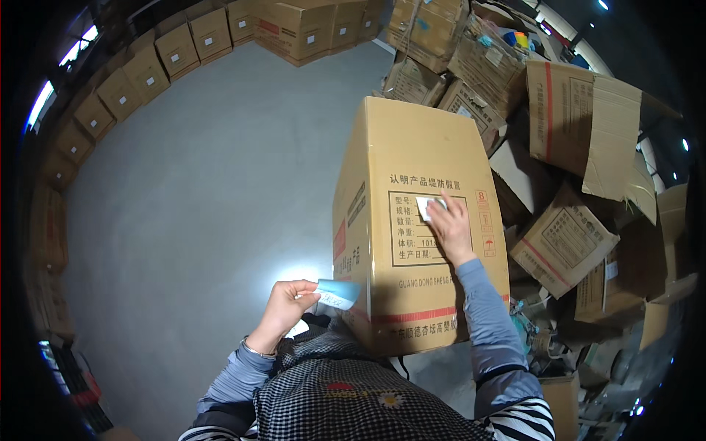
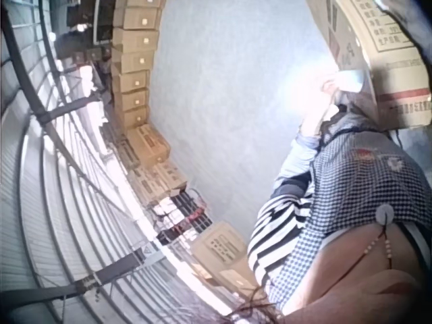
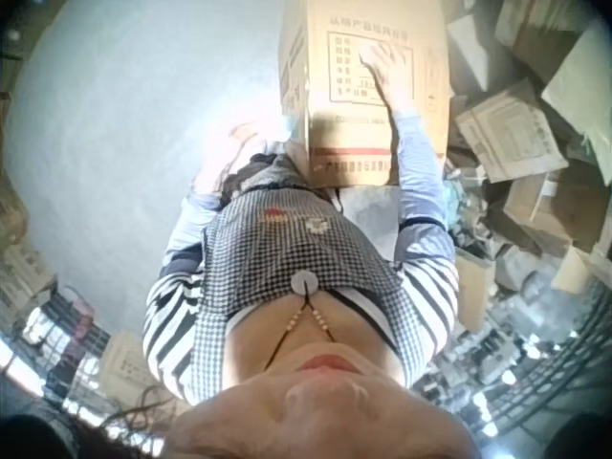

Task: Applying inventory labels and recording data on large cardboard boxes in a manufacturing warehouse.

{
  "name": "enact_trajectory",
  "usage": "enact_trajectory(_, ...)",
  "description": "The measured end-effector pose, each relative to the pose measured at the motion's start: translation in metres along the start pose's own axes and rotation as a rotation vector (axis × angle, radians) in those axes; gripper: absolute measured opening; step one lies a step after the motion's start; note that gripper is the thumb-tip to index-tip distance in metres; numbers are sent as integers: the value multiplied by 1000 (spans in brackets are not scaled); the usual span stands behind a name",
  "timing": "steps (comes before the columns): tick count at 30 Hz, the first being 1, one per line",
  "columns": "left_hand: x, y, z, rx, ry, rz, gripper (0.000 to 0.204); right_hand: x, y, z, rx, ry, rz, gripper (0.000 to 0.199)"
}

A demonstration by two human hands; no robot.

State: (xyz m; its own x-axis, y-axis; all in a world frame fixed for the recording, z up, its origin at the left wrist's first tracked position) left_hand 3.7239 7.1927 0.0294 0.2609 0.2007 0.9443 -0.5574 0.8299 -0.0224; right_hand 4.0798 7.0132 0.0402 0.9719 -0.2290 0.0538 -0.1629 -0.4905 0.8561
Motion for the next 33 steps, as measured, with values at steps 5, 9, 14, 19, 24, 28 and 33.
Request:
enact_trajectory(5, -2, 2, 4, 7, 60, 105, 15, -9, 2, 20, -13, 2, 14, 29)
enact_trajectory(9, -5, -3, 3, -1, 58, 81, 15, -11, -1, 24, 1, 18, -9, 30)
enact_trajectory(14, -5, -9, 4, -21, 43, 48, 15, -13, 0, 24, 30, 20, 22, 29)
enact_trajectory(19, -6, -8, 8, -2, 49, 52, 15, -13, -2, 27, 25, 39, 19, 26)
enact_trajectory(24, -6, -7, 12, -20, 93, 119, 15, -14, 3, 25, -23, 47, -10, 22)
enact_trajectory(28, -4, -5, 17, 1, 82, 108, 16, -25, 6, 27, -196, -84, -248, 26)
enact_trajectory(33, 2, 1, 13, 17, 112, 60, 15, -55, -11, 21, -148, -412, -400, 45)
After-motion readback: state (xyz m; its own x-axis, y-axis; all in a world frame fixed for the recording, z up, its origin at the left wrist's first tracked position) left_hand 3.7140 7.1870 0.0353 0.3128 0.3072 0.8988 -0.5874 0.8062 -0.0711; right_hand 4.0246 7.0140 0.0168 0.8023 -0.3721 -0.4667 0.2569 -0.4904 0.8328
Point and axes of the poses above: each hand's wrist, its own z-axis away from the middle knuckle, its own y-axis out of the back of the hand, x = y × z, the point moved 2 cm from there along -z, towards the middle knuckle
